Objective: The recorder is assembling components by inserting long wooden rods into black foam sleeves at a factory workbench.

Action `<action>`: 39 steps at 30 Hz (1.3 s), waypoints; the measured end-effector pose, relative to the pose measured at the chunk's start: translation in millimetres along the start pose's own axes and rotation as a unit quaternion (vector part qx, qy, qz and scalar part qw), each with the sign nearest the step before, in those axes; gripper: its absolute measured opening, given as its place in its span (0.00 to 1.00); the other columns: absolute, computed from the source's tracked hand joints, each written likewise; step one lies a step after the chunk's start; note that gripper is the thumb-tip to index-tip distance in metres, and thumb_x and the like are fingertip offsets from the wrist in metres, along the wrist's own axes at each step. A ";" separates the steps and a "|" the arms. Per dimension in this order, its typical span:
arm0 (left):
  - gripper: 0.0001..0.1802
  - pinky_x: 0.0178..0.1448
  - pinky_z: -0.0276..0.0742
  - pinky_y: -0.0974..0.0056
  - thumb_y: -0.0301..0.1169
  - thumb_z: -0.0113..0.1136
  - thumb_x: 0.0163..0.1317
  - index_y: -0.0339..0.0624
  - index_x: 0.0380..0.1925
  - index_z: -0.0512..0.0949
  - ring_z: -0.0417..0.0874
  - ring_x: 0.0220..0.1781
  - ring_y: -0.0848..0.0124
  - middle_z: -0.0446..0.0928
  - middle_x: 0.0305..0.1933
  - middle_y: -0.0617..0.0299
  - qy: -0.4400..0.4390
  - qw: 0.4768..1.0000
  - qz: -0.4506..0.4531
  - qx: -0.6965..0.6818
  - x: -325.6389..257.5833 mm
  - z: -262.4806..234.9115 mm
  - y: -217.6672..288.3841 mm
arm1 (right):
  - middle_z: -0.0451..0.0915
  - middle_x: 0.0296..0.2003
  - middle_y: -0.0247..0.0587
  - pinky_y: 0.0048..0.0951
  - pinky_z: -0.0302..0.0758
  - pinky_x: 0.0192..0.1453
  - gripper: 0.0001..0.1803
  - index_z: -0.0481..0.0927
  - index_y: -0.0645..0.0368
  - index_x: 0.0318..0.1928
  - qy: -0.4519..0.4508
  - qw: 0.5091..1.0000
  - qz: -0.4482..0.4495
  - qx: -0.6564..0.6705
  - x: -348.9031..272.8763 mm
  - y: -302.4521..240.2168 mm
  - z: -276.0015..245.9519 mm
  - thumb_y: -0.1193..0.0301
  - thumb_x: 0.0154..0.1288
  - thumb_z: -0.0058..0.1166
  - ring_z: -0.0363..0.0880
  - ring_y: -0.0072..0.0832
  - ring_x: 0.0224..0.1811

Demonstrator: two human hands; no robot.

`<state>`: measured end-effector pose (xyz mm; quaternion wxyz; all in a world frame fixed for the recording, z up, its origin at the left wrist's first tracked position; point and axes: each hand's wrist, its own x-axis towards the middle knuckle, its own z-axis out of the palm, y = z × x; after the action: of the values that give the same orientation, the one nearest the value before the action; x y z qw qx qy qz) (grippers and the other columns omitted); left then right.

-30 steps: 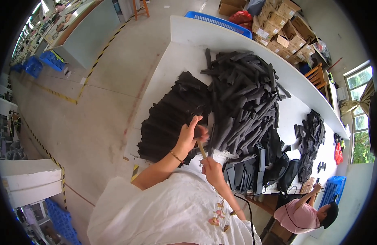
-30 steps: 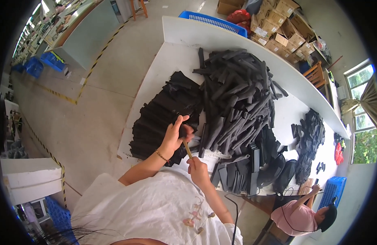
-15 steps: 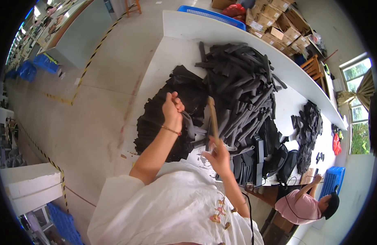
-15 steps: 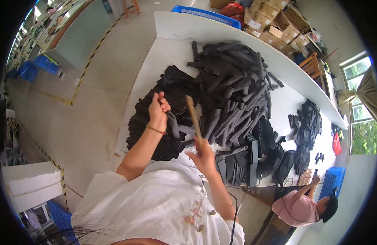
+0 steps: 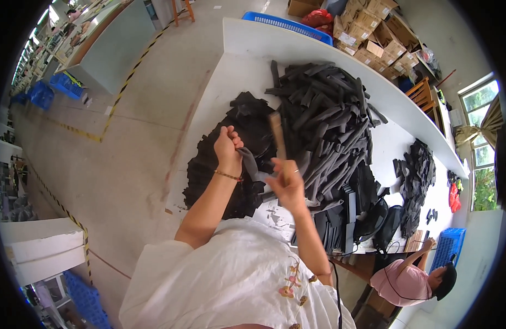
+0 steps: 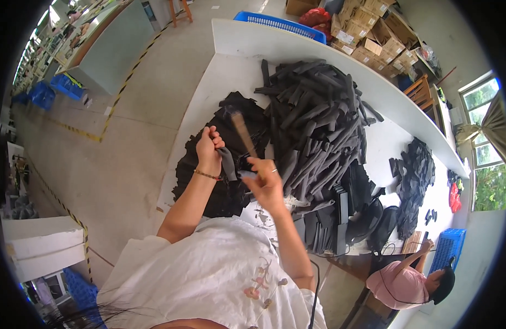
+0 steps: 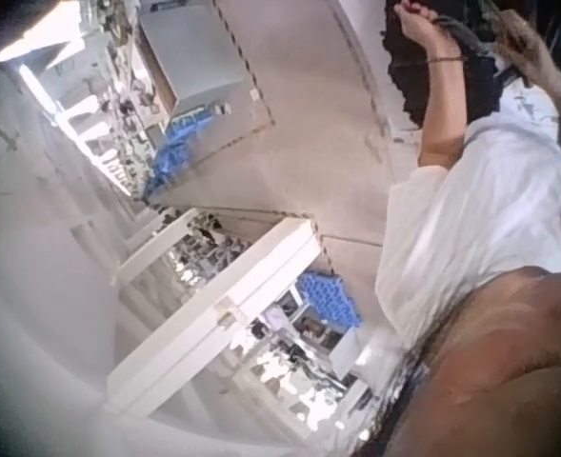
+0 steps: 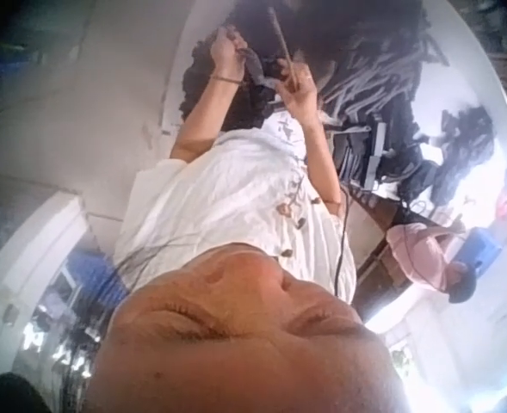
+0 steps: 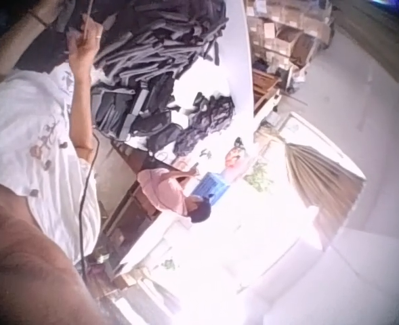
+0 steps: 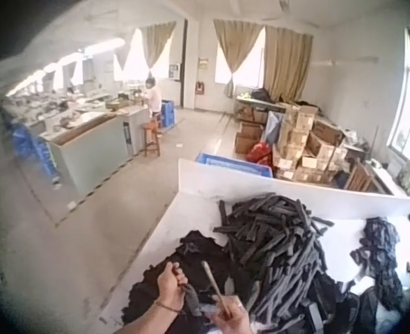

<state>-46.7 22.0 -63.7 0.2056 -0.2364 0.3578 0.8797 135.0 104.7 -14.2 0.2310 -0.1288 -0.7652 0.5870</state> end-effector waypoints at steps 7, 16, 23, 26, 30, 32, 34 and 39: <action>0.13 0.16 0.57 0.74 0.42 0.52 0.69 0.45 0.32 0.74 0.60 0.14 0.82 0.65 0.18 0.73 -0.025 0.997 -0.070 0.018 16.9 -22.2 -20.4 | 0.73 0.35 0.34 0.16 0.65 0.28 0.10 0.77 0.65 0.38 0.053 0.985 -0.006 0.167 -0.1 -34.0 20.6 0.87 0.55 0.57 0.67 0.15 0.27; 0.17 0.53 0.73 0.69 0.34 0.57 0.65 0.34 0.49 0.73 0.77 0.47 0.74 0.77 0.47 0.57 -0.524 0.780 -0.049 0.338 -73.4 5.6 3.3 | 0.66 0.18 0.23 0.15 0.52 0.17 0.10 0.73 0.58 0.34 0.144 0.934 0.155 0.289 34.3 -35.6 -16.1 0.72 0.61 0.63 0.59 0.11 0.15; 0.17 0.34 0.76 0.66 0.36 0.44 0.72 0.38 0.25 0.70 0.76 0.23 0.75 0.72 0.20 0.65 -0.543 0.684 -0.151 0.463 -111.1 -64.2 -38.5 | 0.67 0.21 0.22 0.14 0.52 0.17 0.07 0.73 0.54 0.38 0.350 0.879 0.096 0.309 79.1 -33.2 -50.8 0.74 0.64 0.60 0.58 0.10 0.15; 0.14 0.39 0.78 0.66 0.35 0.45 0.71 0.38 0.30 0.71 0.78 0.27 0.74 0.75 0.25 0.63 -0.543 0.670 -0.168 0.477 -111.3 -76.5 -37.8 | 0.67 0.21 0.26 0.14 0.55 0.18 0.08 0.72 0.59 0.38 0.341 0.888 0.055 0.305 105.0 -37.5 -93.8 0.74 0.64 0.59 0.59 0.12 0.16; 0.12 0.41 0.77 0.69 0.30 0.53 0.67 0.38 0.48 0.70 0.79 0.35 0.74 0.76 0.33 0.61 -0.381 0.878 -0.003 0.289 -88.1 -25.4 -42.5 | 0.68 0.22 0.28 0.14 0.56 0.18 0.09 0.72 0.60 0.38 0.329 0.884 0.068 0.325 120.6 -35.2 -106.7 0.74 0.63 0.60 0.61 0.14 0.16; 0.17 0.42 0.77 0.69 0.30 0.55 0.66 0.38 0.53 0.68 0.80 0.38 0.73 0.77 0.36 0.60 -0.352 0.890 0.102 0.271 -77.6 9.0 -55.6 | 0.69 0.22 0.29 0.14 0.56 0.17 0.09 0.73 0.60 0.38 0.331 0.877 0.087 0.337 124.1 -27.8 -102.7 0.73 0.63 0.61 0.64 0.16 0.17; 0.15 0.42 0.79 0.67 0.30 0.57 0.65 0.34 0.49 0.70 0.82 0.36 0.72 0.77 0.33 0.59 -0.293 0.926 0.092 0.220 -79.7 43.9 -56.9 | 0.69 0.22 0.29 0.14 0.55 0.17 0.10 0.73 0.60 0.38 0.336 0.870 0.101 0.346 126.9 -17.9 -98.0 0.73 0.62 0.61 0.65 0.16 0.17; 0.10 0.33 0.77 0.72 0.29 0.50 0.69 0.33 0.42 0.74 0.80 0.26 0.76 0.77 0.24 0.61 -0.452 0.808 -0.128 0.356 -51.9 45.4 -77.3 | 0.72 0.23 0.30 0.15 0.55 0.15 0.08 0.72 0.60 0.36 0.344 0.867 0.144 0.330 143.6 -5.7 -92.5 0.74 0.62 0.60 0.65 0.17 0.15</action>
<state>23.9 96.0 -46.8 0.5247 0.2336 0.4788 0.6639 58.6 248.0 39.2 0.4217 -0.3474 -0.3719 0.7504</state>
